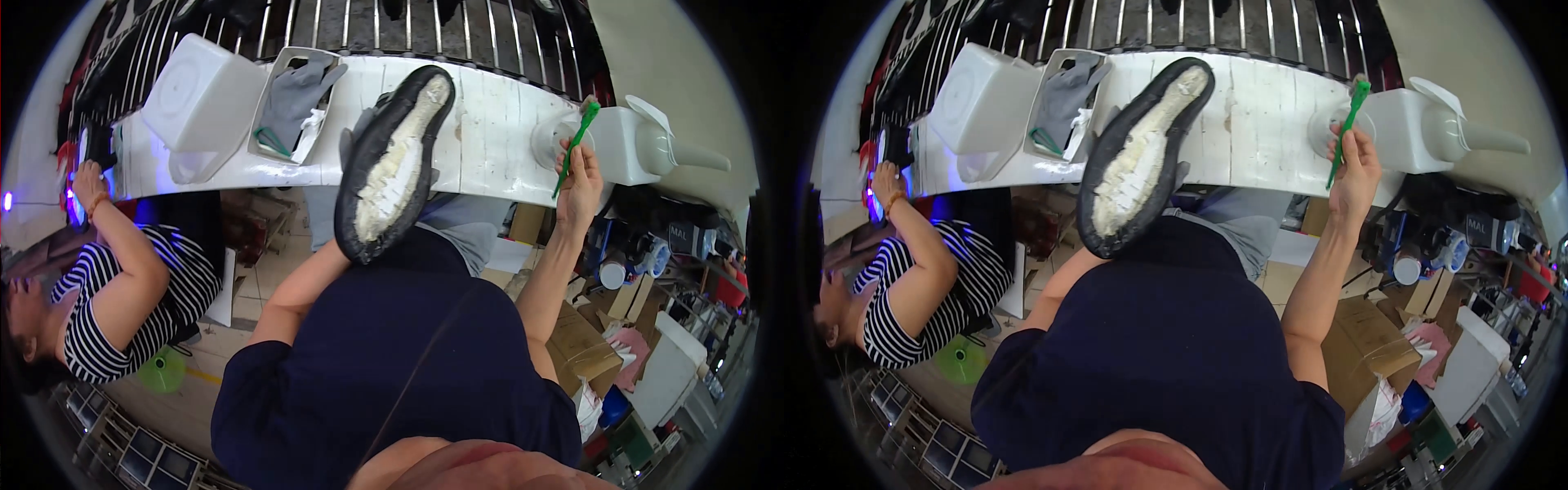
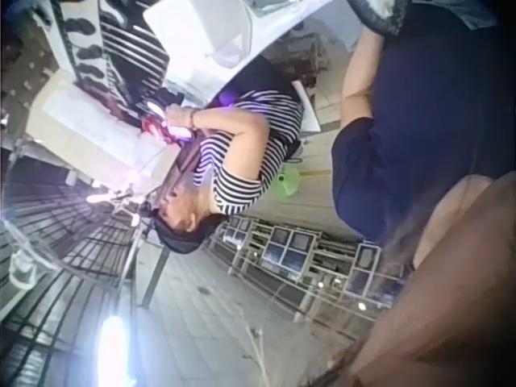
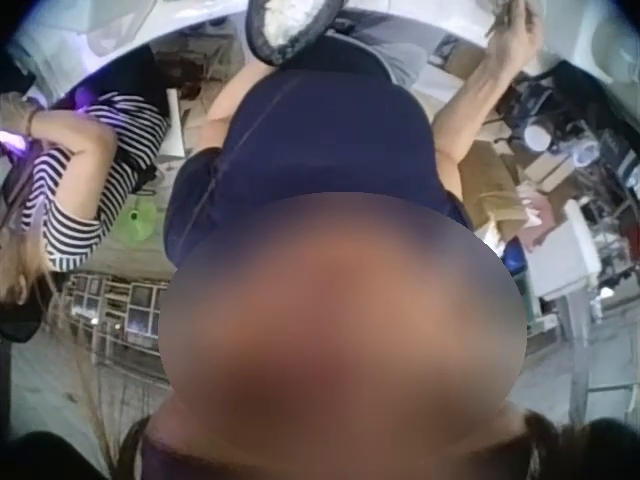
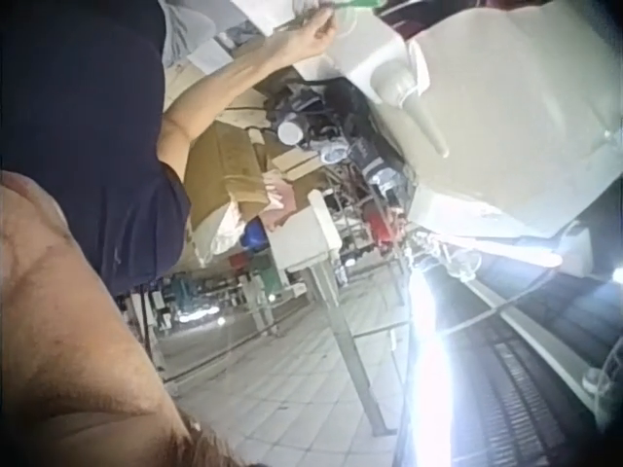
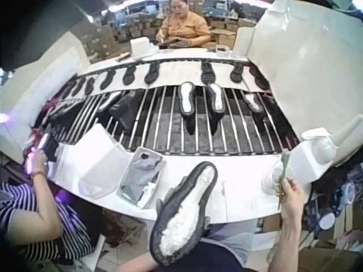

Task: Applying adhesive to the sole area of a shoe upper using a brush and placing it on a conveyor.

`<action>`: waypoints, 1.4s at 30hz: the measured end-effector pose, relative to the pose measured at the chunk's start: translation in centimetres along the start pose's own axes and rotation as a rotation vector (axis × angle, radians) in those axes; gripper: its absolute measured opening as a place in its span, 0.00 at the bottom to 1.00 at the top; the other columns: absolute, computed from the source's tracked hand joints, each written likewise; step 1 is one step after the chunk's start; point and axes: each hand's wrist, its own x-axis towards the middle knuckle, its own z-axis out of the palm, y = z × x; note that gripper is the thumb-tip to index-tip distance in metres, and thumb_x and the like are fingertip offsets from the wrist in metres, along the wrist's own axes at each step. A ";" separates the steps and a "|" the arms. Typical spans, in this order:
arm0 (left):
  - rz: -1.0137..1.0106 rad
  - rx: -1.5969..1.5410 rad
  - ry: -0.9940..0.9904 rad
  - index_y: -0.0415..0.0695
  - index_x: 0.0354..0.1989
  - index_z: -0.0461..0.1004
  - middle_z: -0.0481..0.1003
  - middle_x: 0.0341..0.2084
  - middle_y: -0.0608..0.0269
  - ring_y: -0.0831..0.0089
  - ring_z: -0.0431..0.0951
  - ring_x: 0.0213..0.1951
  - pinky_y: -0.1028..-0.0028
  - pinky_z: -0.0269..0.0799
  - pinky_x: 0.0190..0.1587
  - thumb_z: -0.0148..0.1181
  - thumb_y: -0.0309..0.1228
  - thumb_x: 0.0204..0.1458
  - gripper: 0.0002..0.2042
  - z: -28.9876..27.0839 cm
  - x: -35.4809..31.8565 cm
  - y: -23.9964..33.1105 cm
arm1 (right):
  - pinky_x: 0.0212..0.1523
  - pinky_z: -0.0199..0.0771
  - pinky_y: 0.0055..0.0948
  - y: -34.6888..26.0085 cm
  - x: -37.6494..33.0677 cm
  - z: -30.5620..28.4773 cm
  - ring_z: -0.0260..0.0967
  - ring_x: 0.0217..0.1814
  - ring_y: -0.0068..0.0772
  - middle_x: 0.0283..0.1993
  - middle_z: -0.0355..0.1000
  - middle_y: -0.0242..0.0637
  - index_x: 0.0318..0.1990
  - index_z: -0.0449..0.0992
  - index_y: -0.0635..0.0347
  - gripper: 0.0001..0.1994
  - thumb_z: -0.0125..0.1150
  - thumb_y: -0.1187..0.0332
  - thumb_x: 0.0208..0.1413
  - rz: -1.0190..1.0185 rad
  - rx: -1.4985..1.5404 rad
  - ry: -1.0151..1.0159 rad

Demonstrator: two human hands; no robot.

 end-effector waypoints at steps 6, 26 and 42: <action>0.051 0.253 -0.042 0.53 0.68 0.56 0.60 0.65 0.58 0.61 0.62 0.64 0.45 0.61 0.62 0.39 0.60 0.60 0.33 -2.0 -0.3 0.5 | 0.30 0.62 0.17 -4.0 -6.0 8.8 0.66 0.31 0.18 0.32 0.76 0.35 0.43 0.78 0.67 0.09 0.59 0.78 0.55 -0.088 -0.328 -0.521; 1.326 2.174 -0.118 0.42 0.64 0.52 0.64 0.59 0.46 0.51 0.67 0.61 0.48 0.53 0.65 0.67 0.30 0.46 0.38 -8.2 0.7 1.9 | 0.30 0.64 0.18 -3.1 -10.5 11.0 0.69 0.32 0.21 0.33 0.75 0.37 0.35 0.81 0.67 0.07 0.67 0.81 0.48 -0.274 -0.555 -0.622; 1.500 2.237 -0.165 0.42 0.63 0.52 0.64 0.57 0.46 0.51 0.68 0.59 0.48 0.53 0.65 0.66 0.28 0.46 0.36 -7.2 1.5 1.5 | 0.21 0.57 0.19 1.8 -1.5 11.1 0.57 0.20 0.15 0.26 0.76 0.31 0.33 0.80 0.65 0.06 0.66 0.71 0.53 -0.377 -0.823 -0.295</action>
